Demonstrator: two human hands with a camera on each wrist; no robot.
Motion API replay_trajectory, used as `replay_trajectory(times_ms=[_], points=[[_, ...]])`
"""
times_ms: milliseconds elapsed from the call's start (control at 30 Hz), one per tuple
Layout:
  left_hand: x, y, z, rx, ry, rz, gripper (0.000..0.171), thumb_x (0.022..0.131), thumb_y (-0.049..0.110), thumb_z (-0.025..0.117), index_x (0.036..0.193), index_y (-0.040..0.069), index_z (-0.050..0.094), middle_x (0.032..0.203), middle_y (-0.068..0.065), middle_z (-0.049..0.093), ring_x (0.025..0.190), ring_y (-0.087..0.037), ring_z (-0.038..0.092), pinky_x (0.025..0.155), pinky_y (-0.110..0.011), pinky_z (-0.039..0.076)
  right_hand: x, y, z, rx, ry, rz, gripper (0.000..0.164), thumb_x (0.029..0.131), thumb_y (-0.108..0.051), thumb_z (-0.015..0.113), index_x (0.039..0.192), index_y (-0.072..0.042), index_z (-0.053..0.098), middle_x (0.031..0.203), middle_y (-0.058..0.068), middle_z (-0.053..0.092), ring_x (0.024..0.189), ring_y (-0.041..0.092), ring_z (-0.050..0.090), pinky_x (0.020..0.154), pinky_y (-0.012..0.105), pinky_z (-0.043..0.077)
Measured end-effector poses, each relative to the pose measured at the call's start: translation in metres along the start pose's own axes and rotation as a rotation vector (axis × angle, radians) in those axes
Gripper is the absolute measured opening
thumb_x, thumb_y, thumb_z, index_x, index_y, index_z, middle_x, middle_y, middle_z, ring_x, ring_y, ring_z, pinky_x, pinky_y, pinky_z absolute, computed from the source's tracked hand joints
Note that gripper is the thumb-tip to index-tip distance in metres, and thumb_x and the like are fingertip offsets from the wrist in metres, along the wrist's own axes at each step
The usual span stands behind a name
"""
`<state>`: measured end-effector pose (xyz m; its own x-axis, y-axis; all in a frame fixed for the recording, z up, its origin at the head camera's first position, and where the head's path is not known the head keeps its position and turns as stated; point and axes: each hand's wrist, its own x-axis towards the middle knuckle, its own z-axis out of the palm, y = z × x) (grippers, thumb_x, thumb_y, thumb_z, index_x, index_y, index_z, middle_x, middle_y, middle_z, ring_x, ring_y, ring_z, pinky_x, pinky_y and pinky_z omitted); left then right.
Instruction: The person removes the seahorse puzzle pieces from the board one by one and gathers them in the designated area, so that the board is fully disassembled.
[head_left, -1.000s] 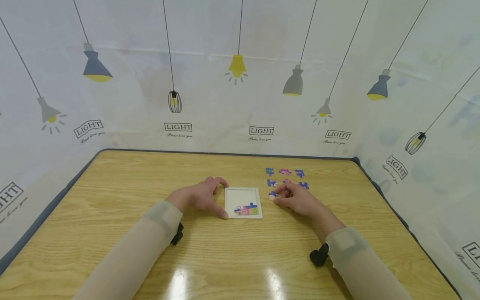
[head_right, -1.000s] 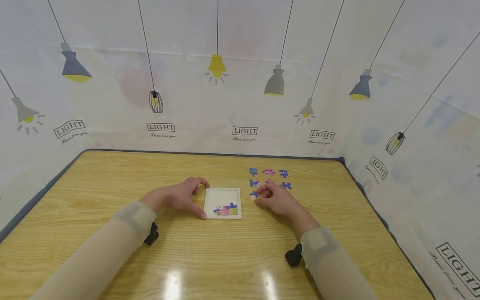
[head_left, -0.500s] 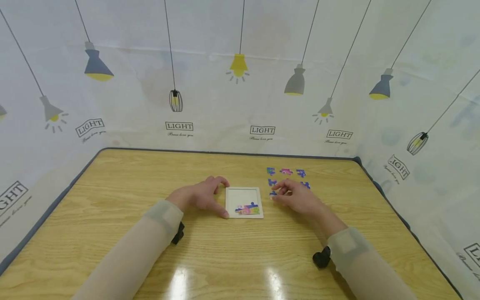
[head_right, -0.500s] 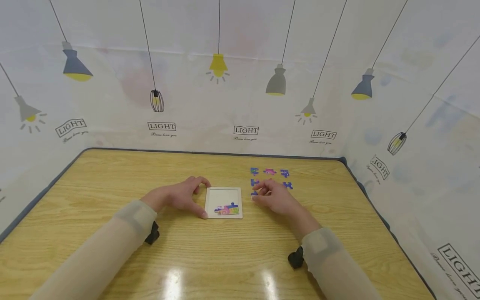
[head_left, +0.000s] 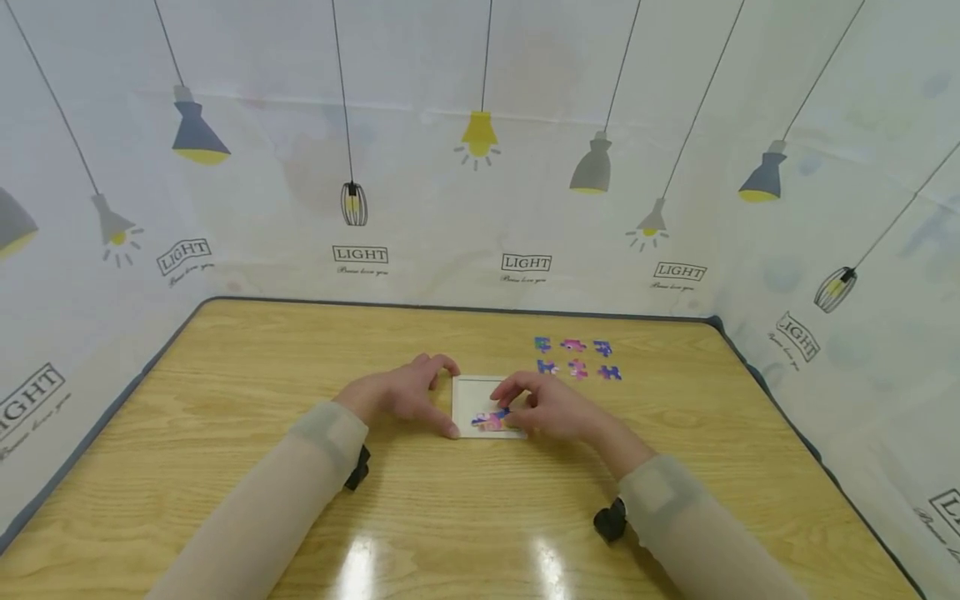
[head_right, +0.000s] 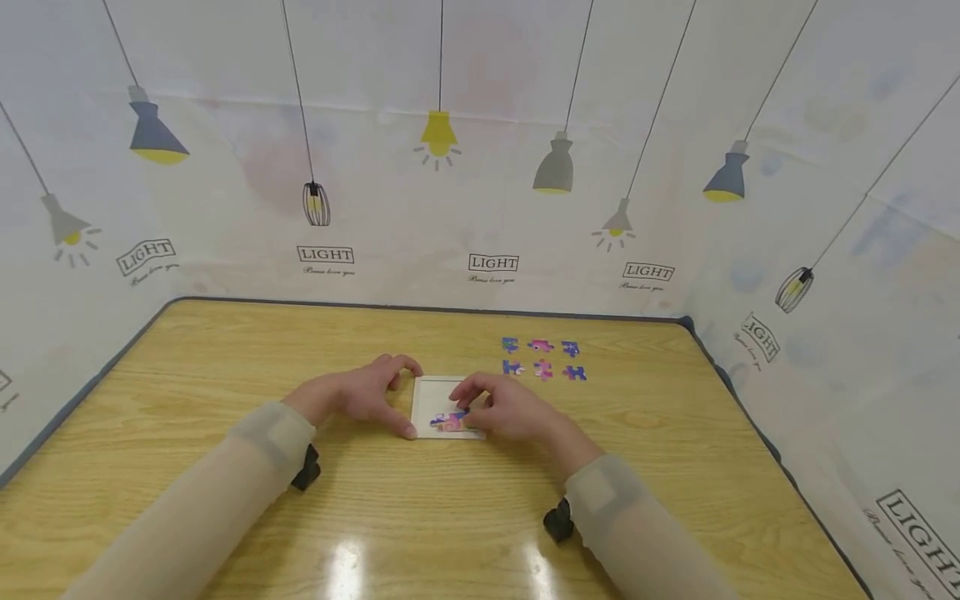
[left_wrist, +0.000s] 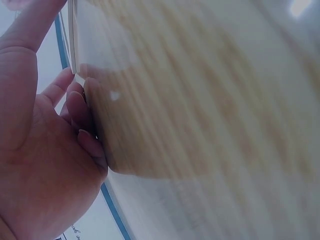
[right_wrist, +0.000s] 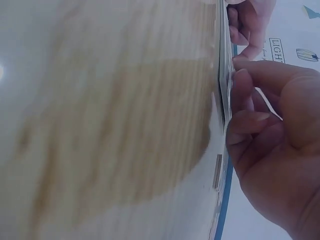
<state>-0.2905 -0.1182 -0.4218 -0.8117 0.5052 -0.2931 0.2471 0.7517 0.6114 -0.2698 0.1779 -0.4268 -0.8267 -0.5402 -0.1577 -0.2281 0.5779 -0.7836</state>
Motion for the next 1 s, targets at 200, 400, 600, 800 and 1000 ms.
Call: replay_trajectory(times_ms=[200,400,600,800,1000], points=[[0.002,0.000,0.000,0.003,0.000,0.010,0.094,0.082,0.054,0.095,0.154,0.024,0.044,0.132,-0.013,0.050,0.120,-0.030,0.052,0.110,-0.052,0.044,0.002,-0.003,0.003,-0.086,-0.003,0.000,0.028,0.100,-0.014,0.078,0.128,-0.019,0.074,0.123,0.002,0.072,0.100,0.020,0.062,0.088,0.036,0.053],[0.002,0.001,-0.001,0.008,0.002,0.005,0.094,0.081,0.055,0.095,0.154,0.025,0.044,0.131,-0.012,0.050,0.119,-0.030,0.052,0.109,-0.052,0.044,0.004,-0.007,0.006,-0.131,0.003,-0.001,0.027,0.100,-0.014,0.078,0.127,-0.018,0.074,0.120,-0.001,0.072,0.103,0.017,0.062,0.095,0.036,0.052],[0.001,0.000,0.000,-0.001,-0.002,-0.001,0.094,0.082,0.056,0.095,0.155,0.026,0.043,0.138,-0.013,0.050,0.126,-0.032,0.052,0.114,-0.054,0.043,0.004,-0.010,0.010,-0.141,-0.019,0.003,0.031,0.100,-0.013,0.076,0.131,-0.017,0.074,0.123,-0.001,0.072,0.106,0.016,0.062,0.098,0.037,0.052],[0.001,0.000,0.001,-0.010,-0.007,0.001,0.093,0.084,0.053,0.094,0.155,0.025,0.042,0.140,-0.014,0.049,0.128,-0.032,0.052,0.115,-0.054,0.043,0.004,-0.011,0.012,-0.118,-0.034,0.055,0.030,0.102,-0.015,0.075,0.132,-0.018,0.073,0.124,-0.001,0.072,0.100,0.017,0.061,0.089,0.035,0.052],[-0.001,0.001,0.001,-0.014,0.000,0.002,0.093,0.083,0.052,0.095,0.155,0.024,0.043,0.138,-0.014,0.049,0.126,-0.032,0.052,0.115,-0.054,0.043,0.003,-0.010,0.012,-0.068,-0.054,0.073,0.024,0.105,-0.015,0.073,0.129,-0.017,0.072,0.120,0.002,0.070,0.081,0.017,0.059,0.074,0.033,0.051]])
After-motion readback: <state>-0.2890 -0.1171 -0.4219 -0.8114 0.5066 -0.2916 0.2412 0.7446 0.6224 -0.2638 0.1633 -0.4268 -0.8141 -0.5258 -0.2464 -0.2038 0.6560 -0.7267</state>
